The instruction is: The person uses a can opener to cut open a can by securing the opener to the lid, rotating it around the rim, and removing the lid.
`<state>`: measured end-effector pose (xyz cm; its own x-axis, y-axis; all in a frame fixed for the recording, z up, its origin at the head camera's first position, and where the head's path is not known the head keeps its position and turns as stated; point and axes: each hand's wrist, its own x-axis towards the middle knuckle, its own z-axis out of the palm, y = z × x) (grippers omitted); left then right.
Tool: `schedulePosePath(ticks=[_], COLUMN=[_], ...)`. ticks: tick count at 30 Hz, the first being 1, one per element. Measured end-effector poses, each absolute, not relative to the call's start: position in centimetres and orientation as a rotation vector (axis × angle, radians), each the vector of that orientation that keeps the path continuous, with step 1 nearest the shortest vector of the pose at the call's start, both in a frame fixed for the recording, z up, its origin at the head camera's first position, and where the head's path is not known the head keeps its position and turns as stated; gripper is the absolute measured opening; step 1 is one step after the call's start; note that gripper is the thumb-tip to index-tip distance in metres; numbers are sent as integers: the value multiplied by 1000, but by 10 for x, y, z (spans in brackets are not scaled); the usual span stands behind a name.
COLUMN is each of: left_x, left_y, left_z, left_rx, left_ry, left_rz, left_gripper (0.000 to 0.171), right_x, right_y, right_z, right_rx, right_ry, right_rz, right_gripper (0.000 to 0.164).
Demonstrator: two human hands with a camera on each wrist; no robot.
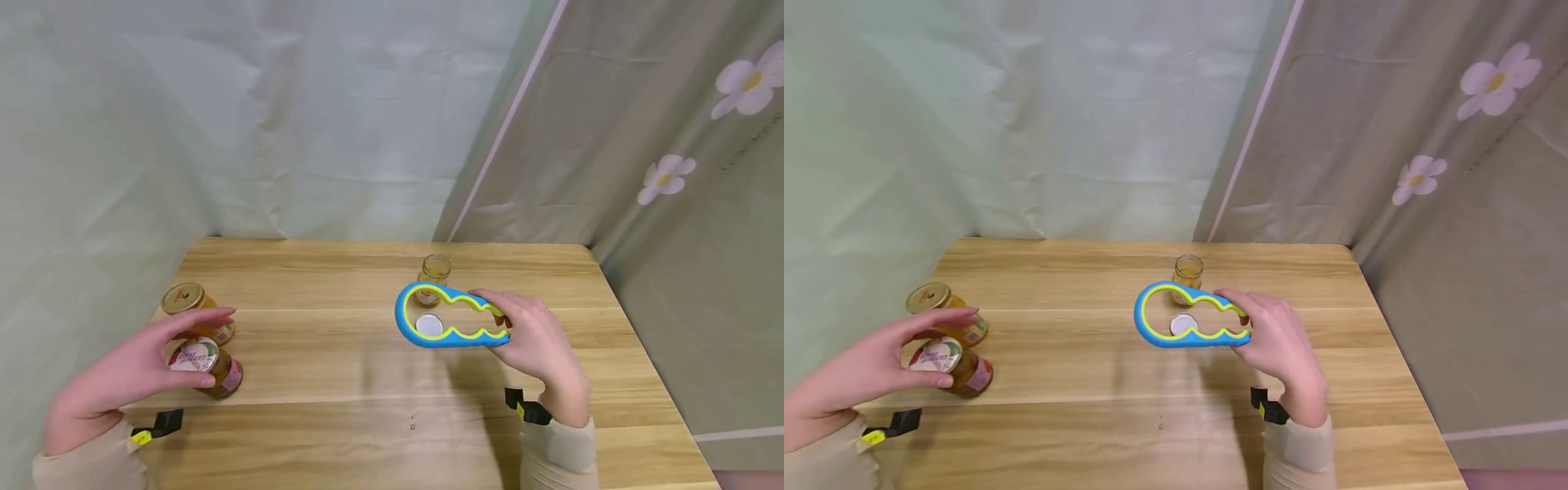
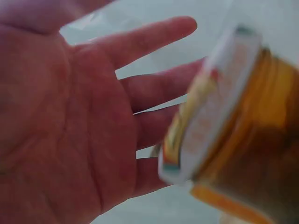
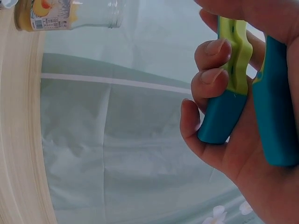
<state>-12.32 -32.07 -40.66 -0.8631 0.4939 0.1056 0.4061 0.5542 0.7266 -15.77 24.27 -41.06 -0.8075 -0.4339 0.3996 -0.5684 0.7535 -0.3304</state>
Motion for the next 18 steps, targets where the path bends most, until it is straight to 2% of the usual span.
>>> schedulePosePath(ticks=[9, 18], left_x=[-133, -136], left_y=[-341, -342], left_z=[-428, -441], left_rx=[900, 952], left_ry=[2349, 2347], left_rz=[1390, 1320], left_gripper=[97, 78], right_x=[-157, -154], right_y=[240, 240], right_z=[-410, -407], right_rx=[796, 827], right_ry=[-2640, -2638], right_rz=[644, 654], right_gripper=[74, 75])
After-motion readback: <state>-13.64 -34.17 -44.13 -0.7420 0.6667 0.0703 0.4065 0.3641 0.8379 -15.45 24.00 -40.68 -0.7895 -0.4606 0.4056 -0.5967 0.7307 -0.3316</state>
